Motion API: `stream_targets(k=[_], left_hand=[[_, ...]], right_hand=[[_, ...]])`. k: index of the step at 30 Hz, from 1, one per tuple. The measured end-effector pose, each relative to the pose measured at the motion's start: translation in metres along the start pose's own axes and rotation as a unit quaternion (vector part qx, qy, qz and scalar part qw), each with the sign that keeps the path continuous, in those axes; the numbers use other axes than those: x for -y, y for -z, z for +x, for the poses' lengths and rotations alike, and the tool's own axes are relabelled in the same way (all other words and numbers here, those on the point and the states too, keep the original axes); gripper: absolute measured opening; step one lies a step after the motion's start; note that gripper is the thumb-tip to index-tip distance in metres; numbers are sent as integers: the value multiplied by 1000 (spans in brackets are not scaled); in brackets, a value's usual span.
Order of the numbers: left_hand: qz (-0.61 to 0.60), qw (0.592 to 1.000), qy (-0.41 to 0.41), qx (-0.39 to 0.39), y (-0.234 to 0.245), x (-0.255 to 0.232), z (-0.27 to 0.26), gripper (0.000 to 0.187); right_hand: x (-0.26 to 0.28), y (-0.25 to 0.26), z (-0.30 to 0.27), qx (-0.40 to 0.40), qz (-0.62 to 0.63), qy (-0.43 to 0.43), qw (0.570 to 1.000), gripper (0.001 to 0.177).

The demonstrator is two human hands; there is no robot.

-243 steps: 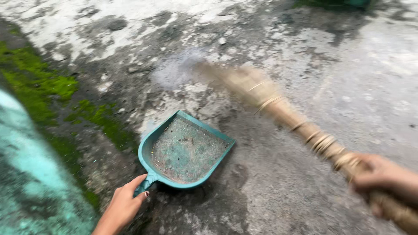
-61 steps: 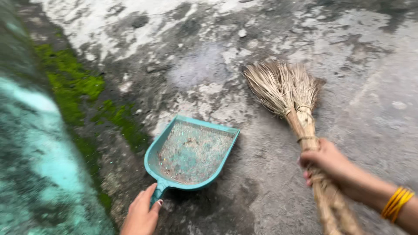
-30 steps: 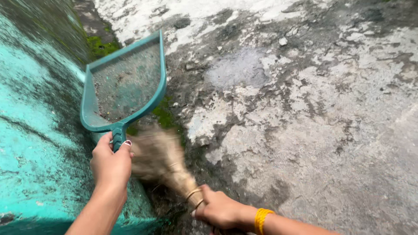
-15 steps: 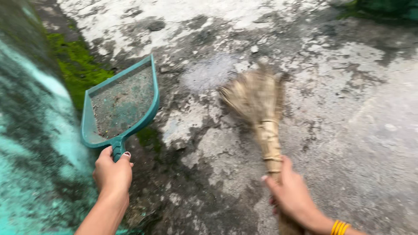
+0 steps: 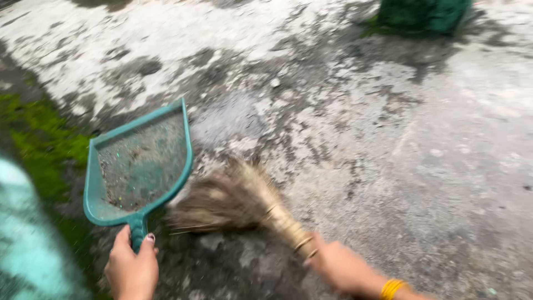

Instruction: The person sweeps the concrete outdoor ground using a hand broom and collects debris with a dustpan.

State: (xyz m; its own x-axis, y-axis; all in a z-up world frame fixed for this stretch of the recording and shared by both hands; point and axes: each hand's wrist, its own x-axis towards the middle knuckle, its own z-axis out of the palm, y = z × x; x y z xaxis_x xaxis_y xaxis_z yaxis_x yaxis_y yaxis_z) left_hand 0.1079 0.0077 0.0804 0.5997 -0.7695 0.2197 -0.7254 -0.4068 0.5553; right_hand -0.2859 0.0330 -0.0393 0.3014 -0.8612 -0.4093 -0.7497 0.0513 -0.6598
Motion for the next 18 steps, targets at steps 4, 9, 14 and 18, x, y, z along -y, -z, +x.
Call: stream_targets(k=[4,9,14,18], left_hand=[[-21,999,7,44,-30,-4,5,56],[-47,991,-123,23,-97,5,20,60],[20,963,-231,139,-172,18,44,72],[13,959,-245,139,-234,1,23,68]], right_hand=[[-34,88,-20,-35,150,-170,973,65],[-61,151,-56,-111,186,-204,955,57],[-94,206,-117,-155,297,-258,907,56],[-151,239,-174,-255,424,-247,833,51]])
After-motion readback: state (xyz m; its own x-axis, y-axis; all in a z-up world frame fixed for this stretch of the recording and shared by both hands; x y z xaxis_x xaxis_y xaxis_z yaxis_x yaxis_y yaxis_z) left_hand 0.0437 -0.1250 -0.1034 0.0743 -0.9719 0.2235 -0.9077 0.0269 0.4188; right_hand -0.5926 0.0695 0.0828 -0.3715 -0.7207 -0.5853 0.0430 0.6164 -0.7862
